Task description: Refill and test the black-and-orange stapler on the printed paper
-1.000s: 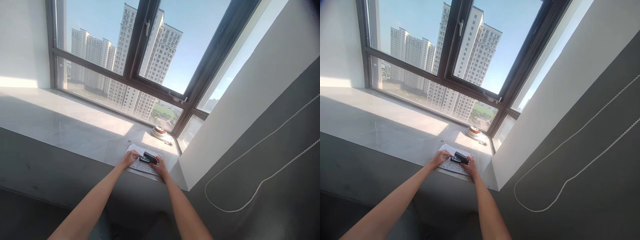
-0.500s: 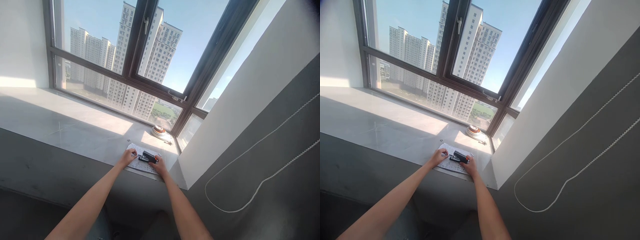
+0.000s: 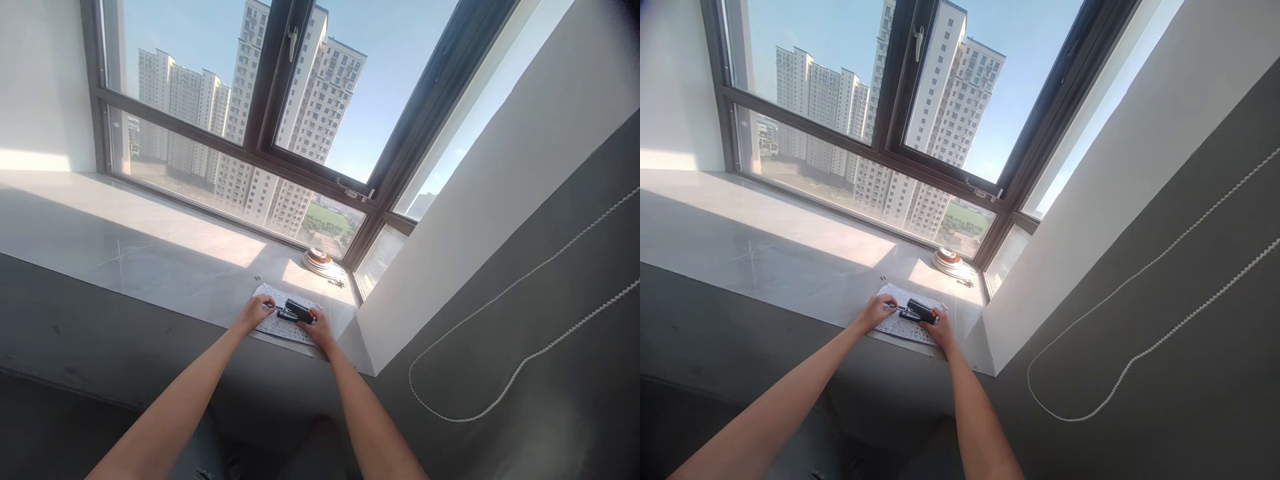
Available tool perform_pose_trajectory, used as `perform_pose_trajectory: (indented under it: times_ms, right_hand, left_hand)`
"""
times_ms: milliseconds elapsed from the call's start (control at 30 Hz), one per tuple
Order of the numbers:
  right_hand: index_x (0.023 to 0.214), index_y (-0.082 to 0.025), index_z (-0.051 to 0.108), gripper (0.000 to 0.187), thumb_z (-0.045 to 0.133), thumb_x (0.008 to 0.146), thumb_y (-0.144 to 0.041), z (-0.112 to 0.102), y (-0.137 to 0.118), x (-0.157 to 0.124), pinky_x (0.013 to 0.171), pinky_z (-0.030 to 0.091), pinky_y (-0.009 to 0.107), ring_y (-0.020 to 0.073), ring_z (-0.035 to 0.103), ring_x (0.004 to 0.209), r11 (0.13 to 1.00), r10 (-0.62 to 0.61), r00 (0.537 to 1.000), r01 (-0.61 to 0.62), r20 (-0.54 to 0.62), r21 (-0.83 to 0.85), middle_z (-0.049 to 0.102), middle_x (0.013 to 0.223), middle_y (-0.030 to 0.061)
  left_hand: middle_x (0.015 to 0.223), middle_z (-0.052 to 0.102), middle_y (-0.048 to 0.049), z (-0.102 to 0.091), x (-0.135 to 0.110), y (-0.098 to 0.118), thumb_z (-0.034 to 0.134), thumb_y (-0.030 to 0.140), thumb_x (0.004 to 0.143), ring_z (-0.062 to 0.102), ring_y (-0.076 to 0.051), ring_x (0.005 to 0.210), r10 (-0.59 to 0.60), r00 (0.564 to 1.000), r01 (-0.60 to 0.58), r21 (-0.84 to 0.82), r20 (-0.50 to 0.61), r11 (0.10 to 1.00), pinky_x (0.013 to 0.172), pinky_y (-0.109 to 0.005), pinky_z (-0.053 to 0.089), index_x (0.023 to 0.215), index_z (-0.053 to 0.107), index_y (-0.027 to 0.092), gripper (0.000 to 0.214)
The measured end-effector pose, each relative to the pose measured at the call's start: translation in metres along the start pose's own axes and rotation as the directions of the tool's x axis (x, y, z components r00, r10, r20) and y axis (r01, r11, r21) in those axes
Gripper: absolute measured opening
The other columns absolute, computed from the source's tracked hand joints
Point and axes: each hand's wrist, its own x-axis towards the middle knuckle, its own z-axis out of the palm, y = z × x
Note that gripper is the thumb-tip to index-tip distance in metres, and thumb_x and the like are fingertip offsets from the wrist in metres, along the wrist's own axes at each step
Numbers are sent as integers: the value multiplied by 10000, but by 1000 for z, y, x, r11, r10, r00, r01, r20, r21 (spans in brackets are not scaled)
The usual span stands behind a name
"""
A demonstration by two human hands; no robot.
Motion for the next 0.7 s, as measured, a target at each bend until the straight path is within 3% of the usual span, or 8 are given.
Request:
perform_pose_trajectory:
  times_ms: [267, 433, 700]
  right_hand:
    - [1010, -200, 742, 456, 792, 732, -558, -1, 0, 0, 840, 479, 362, 282, 629, 966, 1000, 3, 1000, -3, 7, 21, 675, 1002, 72]
    - [990, -198, 738, 432, 788, 744, -550, 1, 1, -1, 815, 469, 350, 278, 622, 946, 1000, -1, 1000, 1, 11, 20, 677, 986, 74]
    - [880, -200, 679, 410, 804, 696, -546, 1, 3, 0, 781, 448, 332, 250, 602, 873, 1000, 3, 1000, -3, -4, 11, 649, 893, 34]
  left_hand:
    - [907, 739, -65, -2, -1, 4, 674, 301, 791, 694, -263, 954, -6, 1000, 6, -5, 6, 1000, 873, -375, 542, 797, 646, 221, 85]
    - [953, 726, -53, -1, -3, 4, 687, 295, 768, 703, -258, 936, -43, 998, 42, -52, -35, 998, 850, -387, 539, 979, 543, 240, 261]
    - [931, 698, -31, 4, -4, 0, 694, 269, 767, 686, -244, 912, -43, 997, 39, -76, -56, 996, 851, -379, 516, 1027, 502, 247, 324]
